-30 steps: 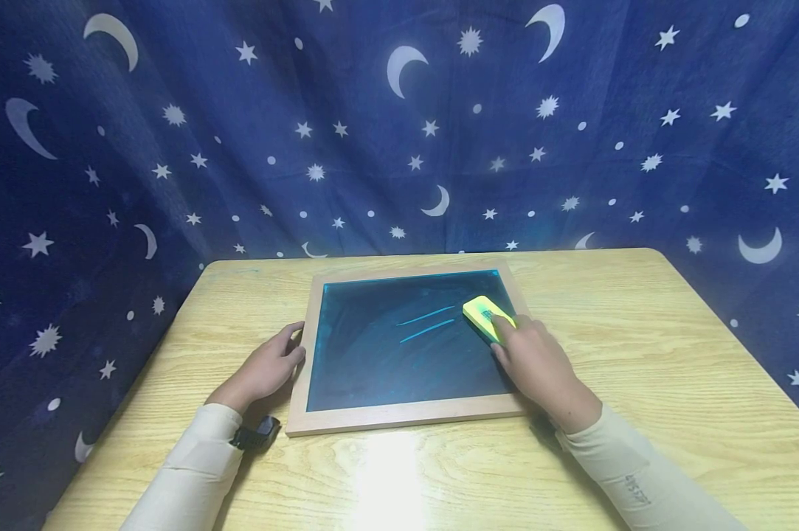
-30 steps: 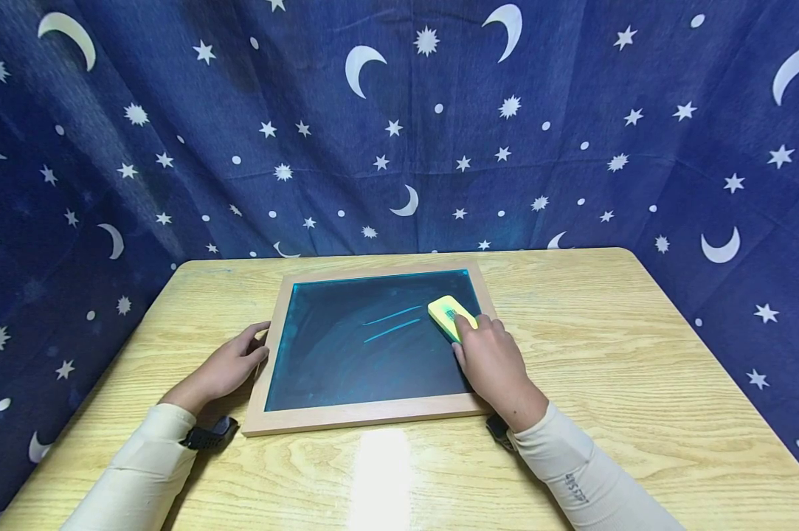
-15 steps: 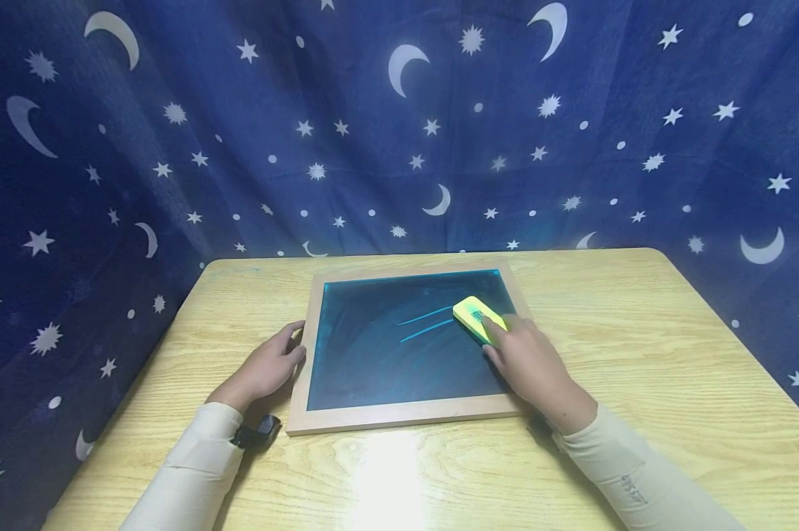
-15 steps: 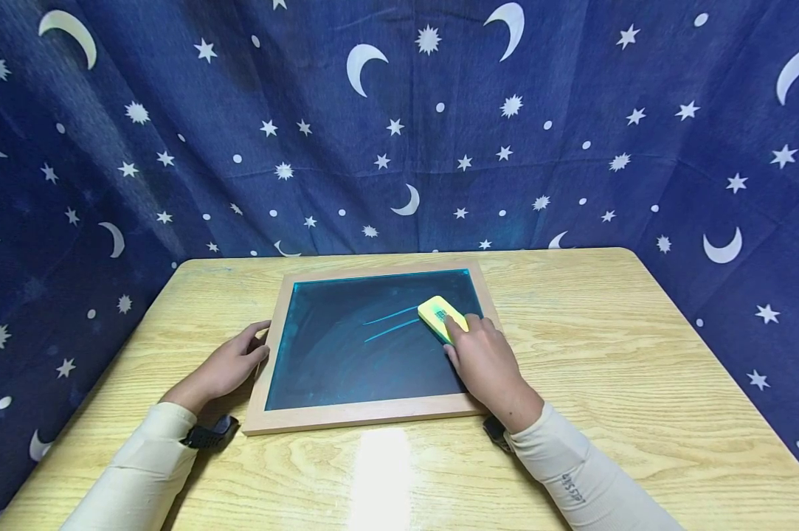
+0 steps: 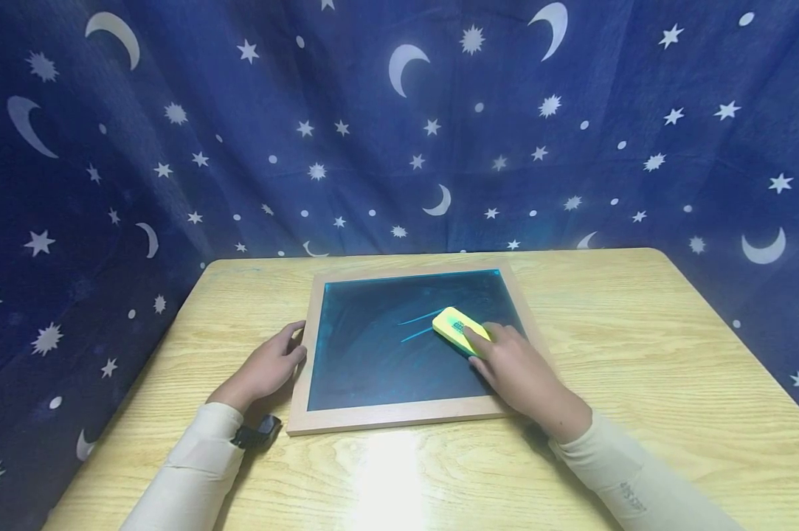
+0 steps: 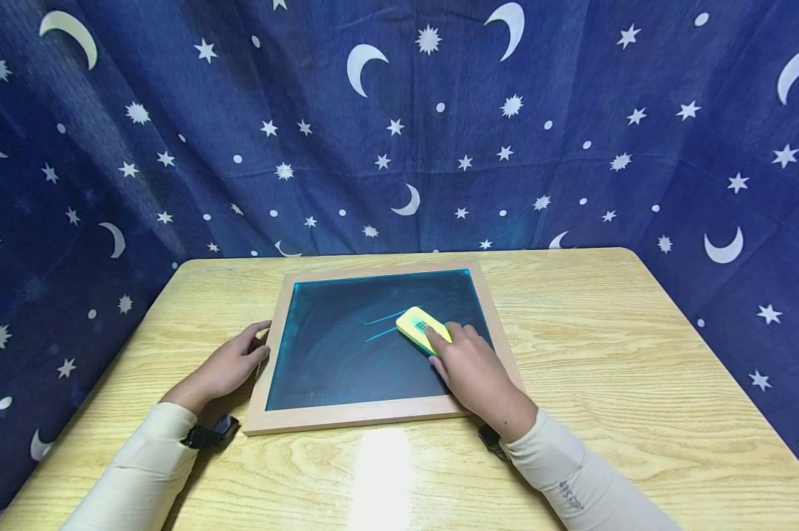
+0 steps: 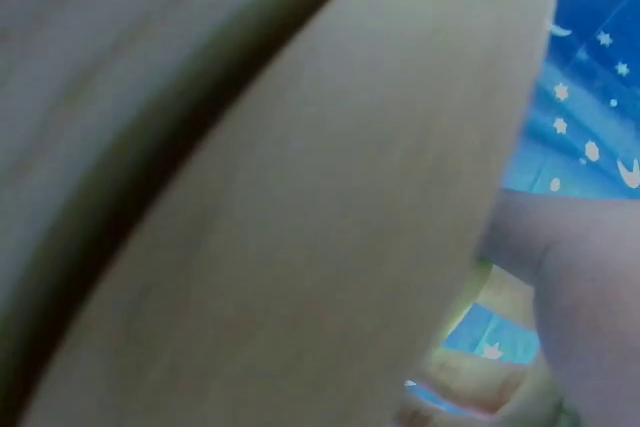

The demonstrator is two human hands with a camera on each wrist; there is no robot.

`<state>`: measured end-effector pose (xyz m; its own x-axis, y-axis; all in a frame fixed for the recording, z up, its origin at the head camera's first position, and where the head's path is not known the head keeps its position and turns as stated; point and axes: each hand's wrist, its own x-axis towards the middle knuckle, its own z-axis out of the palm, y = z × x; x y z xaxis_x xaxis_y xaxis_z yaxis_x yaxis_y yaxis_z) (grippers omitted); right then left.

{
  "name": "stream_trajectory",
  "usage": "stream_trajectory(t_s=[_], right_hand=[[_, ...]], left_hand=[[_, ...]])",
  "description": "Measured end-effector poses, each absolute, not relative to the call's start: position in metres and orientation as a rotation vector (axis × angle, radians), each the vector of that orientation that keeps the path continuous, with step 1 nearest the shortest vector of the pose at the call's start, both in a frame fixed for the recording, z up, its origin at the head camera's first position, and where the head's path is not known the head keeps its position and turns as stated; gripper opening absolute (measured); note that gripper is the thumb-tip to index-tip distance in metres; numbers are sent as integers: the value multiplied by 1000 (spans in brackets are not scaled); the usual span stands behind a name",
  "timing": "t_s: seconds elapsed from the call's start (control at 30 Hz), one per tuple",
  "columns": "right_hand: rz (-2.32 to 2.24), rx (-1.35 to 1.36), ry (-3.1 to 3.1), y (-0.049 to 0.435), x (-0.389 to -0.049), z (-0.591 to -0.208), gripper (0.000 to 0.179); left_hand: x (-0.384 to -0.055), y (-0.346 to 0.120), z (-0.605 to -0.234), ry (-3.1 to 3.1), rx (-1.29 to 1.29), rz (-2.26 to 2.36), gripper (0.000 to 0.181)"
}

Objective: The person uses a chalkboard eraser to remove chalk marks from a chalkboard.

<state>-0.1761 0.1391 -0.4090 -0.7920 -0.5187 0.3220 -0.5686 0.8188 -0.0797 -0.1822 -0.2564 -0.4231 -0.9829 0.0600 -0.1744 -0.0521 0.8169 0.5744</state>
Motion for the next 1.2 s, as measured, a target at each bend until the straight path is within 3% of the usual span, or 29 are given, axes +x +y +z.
stream_trajectory(t_s=[0.67, 1.2], right_hand=[[274, 1070, -2601, 111, -143, -411, 48], [350, 1090, -2628, 110, -145, -411, 49]], left_hand=[[-181, -256, -422, 2820, 20, 899, 58], [-182, -258, -424, 2829, 26, 895, 59]])
